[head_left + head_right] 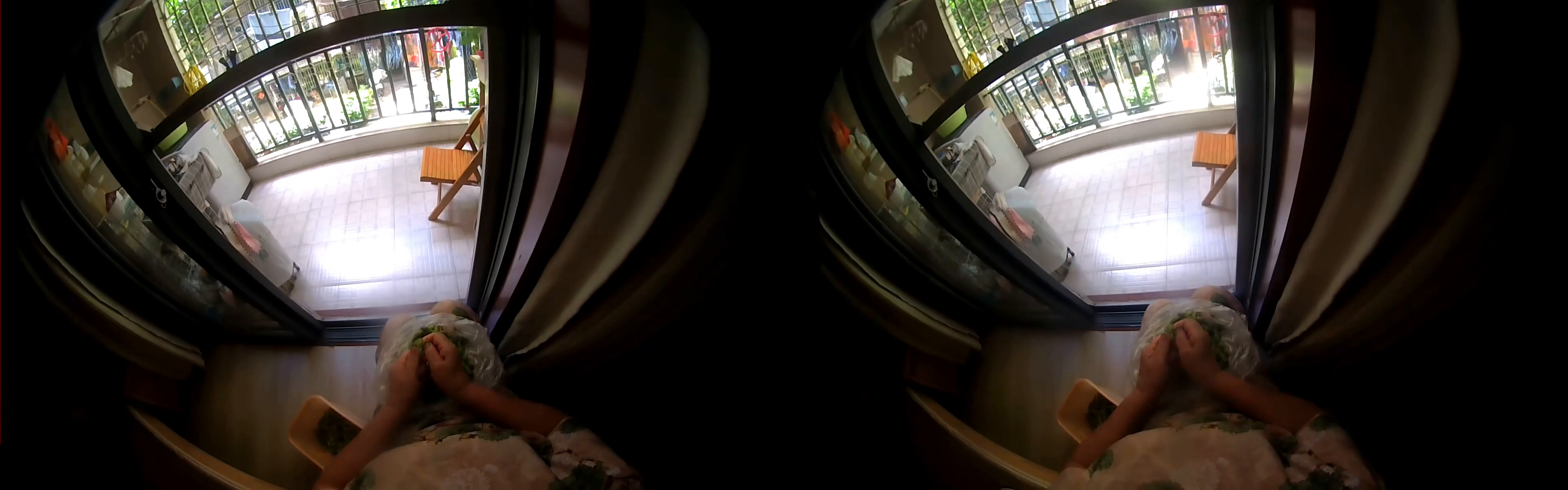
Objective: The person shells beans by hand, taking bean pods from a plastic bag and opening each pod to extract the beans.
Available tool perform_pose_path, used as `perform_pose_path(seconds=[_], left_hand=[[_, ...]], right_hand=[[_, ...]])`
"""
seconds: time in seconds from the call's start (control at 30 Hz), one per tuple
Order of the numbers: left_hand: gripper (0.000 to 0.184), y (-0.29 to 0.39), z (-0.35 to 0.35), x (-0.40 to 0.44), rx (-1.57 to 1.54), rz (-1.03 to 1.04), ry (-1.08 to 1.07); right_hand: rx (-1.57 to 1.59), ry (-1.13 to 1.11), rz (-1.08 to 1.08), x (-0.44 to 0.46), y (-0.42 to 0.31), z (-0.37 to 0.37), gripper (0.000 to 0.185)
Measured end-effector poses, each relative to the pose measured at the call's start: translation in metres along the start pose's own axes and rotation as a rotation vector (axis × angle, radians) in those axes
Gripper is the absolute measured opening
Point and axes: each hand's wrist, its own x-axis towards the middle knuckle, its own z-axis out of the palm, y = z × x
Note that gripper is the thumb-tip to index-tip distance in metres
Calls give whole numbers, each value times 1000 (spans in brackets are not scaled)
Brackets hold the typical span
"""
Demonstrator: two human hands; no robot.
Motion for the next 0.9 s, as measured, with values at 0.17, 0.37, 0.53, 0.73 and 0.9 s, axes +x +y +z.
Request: perform_pose_path(seconds=[0.17,0.37,0.53,0.73,0.9], left_hand=[[32,12,-1,-3,129,47,-30],[30,12,-1,1,-157,-95,-56],[31,12,0,-2,-155,-49,-69],[33,20,3,-3,-132,-43,-59],[29,2,-2,2,60,58,-10]], right_hand=[[13,-38,30,0,-2,-3,14],[101,-69,79,4,15,-4,13],[296,-110,186,1,-8,-7,10],[348,-124,212,2,-22,-8,8],[427,-134,319,4,-16,-12,6]])
